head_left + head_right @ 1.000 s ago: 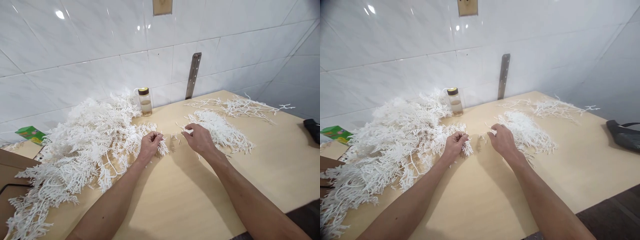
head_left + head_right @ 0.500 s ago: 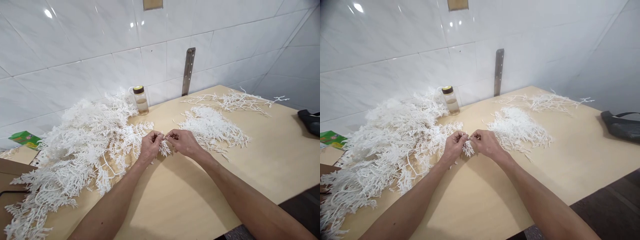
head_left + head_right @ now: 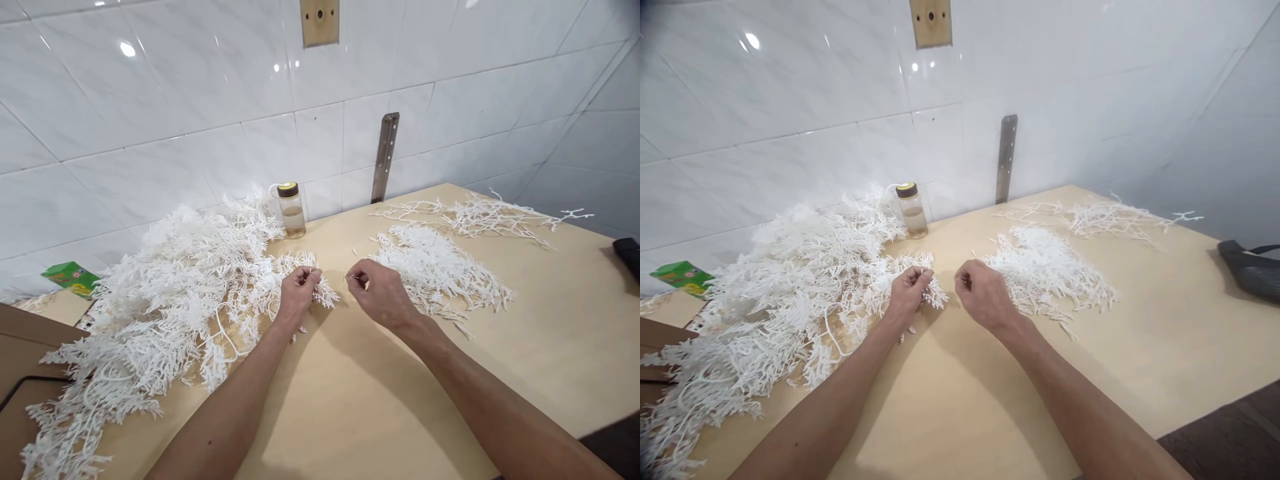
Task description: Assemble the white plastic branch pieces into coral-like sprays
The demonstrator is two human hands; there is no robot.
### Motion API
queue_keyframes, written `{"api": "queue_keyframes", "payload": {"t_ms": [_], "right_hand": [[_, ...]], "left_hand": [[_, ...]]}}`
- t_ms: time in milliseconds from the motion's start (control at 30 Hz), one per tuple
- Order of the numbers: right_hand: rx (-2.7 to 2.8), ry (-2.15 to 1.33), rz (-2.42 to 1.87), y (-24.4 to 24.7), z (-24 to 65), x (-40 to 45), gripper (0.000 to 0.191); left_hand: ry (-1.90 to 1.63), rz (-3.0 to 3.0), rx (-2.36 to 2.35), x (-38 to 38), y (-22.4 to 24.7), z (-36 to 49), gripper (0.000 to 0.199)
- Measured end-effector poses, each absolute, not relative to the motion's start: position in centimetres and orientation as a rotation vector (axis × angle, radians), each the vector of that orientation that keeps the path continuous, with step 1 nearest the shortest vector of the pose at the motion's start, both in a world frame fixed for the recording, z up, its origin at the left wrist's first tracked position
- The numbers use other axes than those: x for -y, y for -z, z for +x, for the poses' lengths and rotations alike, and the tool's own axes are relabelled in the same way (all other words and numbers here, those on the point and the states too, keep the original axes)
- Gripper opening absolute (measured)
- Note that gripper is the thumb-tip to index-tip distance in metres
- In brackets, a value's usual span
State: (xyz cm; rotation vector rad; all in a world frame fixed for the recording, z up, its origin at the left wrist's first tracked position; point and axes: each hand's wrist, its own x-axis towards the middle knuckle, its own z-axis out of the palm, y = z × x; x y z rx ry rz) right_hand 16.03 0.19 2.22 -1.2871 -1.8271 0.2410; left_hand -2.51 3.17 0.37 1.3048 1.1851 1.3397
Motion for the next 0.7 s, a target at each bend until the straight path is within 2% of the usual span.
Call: {"api": "queue_keyframes", "payload": {"t_ms": [133,267,367,467,700], "right_hand": [[1.739,-0.085,-1.556,-2.1,18.1,-1.2,0.025],[1.816,-0.283,-1.313,-2.8,16.6,-0.3,0.016],[1.938,-0.330,-1.120,-3.0,15.0,0.6,0.017],[2.035,-0.310,-1.131,-2.5,14.6,0.7,0.020],[1.983,-0.311,-1.255,-1.9,15.2,0.0,0.009]], "left_hand": [[-1.315,1.296,-1.159,-2.7,-0.5,-1.9,0.030],[-1.320,1.343,-1.195,-2.3,-0.5,-1.5,0.028],[-1.314,1.350,-1.212,-2.1,-0.4,-1.3,0.027],[-1.312,1.323,-1.203,-2.0,-0.3,-1.1,0.028],[-1.266,1.270,-1.117,-1.9,-0.9,-1.2,0.039]]}}
